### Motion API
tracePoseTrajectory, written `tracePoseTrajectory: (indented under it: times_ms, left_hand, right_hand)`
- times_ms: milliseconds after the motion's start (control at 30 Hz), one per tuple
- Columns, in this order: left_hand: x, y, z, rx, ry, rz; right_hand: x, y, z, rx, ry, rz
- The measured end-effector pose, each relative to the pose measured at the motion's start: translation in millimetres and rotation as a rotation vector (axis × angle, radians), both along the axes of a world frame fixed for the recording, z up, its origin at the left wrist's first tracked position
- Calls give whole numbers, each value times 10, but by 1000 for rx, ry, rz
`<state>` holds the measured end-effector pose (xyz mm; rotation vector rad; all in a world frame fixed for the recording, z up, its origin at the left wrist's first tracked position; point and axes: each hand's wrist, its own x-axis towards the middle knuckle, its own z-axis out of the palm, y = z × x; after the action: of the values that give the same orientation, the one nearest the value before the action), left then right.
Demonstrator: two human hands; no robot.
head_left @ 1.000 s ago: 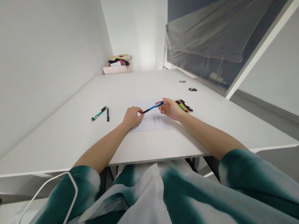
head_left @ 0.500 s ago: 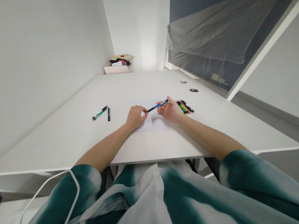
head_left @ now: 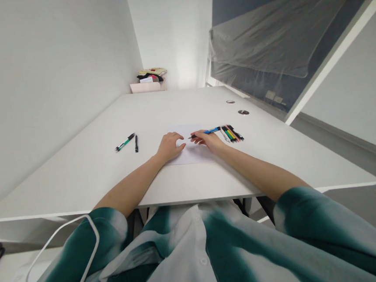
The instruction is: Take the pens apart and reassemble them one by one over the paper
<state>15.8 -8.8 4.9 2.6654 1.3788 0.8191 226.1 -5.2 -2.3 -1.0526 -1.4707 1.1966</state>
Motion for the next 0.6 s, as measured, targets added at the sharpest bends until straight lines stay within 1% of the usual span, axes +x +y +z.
tracePoseTrajectory:
  times_ms: [133, 200, 367, 500, 600]
  left_hand:
    - [-114, 94, -75, -51, 93, 85]
    - [-149, 132, -112, -107, 136, 109]
    - [-157, 154, -121, -238, 198, 155]
    - [-150, 149, -100, -250, 201, 158]
    - [-155, 160, -111, -242, 205, 158]
  right_hand:
    - [127, 89, -6, 123, -190, -242]
    - [162, 116, -28, 123, -256, -306]
    - [168, 98, -61, 129, -380, -309]
    - [166, 63, -34, 165, -458, -309]
    - [162, 59, -22, 174, -499, -303]
